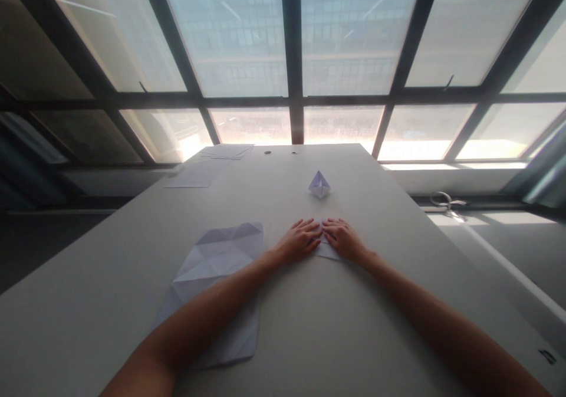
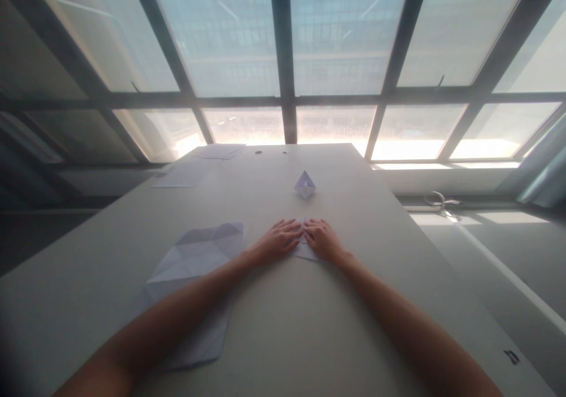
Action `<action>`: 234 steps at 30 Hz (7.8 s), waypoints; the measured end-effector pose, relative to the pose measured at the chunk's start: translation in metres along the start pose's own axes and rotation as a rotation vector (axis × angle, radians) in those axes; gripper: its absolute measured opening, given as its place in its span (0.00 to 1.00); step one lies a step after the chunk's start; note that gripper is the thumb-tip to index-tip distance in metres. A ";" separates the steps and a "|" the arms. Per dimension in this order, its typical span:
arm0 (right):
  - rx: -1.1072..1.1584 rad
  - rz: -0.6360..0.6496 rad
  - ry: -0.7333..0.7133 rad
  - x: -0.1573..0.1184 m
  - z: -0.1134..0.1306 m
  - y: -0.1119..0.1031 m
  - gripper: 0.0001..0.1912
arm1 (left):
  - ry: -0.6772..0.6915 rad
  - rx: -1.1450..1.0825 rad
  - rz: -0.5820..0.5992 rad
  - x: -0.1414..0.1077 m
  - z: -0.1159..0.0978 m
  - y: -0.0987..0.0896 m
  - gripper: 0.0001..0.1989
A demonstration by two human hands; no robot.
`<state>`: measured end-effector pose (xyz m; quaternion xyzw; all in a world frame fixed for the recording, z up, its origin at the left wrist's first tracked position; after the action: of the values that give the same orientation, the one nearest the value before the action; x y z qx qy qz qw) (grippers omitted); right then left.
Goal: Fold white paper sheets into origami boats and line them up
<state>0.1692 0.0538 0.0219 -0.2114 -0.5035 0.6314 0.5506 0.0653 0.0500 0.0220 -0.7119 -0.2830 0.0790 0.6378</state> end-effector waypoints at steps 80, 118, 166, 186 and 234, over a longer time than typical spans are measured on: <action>-0.100 0.103 0.131 -0.005 0.001 0.020 0.28 | -0.187 0.071 0.103 -0.006 0.019 0.013 0.26; -0.123 -0.040 0.125 -0.007 0.010 -0.007 0.10 | -0.212 0.080 0.081 -0.009 0.024 0.012 0.25; -0.243 -0.034 0.101 -0.012 0.023 -0.005 0.17 | -0.179 0.086 -0.079 -0.007 0.024 0.001 0.20; -0.156 -0.057 0.084 -0.006 0.005 -0.009 0.13 | -0.042 0.009 -0.133 -0.001 0.005 -0.015 0.13; -0.018 -0.071 0.053 -0.008 0.009 -0.003 0.16 | 0.055 -0.083 -0.071 0.001 0.009 0.008 0.20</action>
<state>0.1662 0.0427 0.0262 -0.2151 -0.5015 0.6010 0.5839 0.0649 0.0578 0.0130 -0.7291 -0.2936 0.0249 0.6178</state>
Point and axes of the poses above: each hand's wrist, its own x-axis towards the middle knuckle, its own y-axis out of the palm, z = x × y, the point moved 9 cm from there along x, towards the middle knuckle, and after that the axes turned 8 degrees about y, right-handed, at the moved point
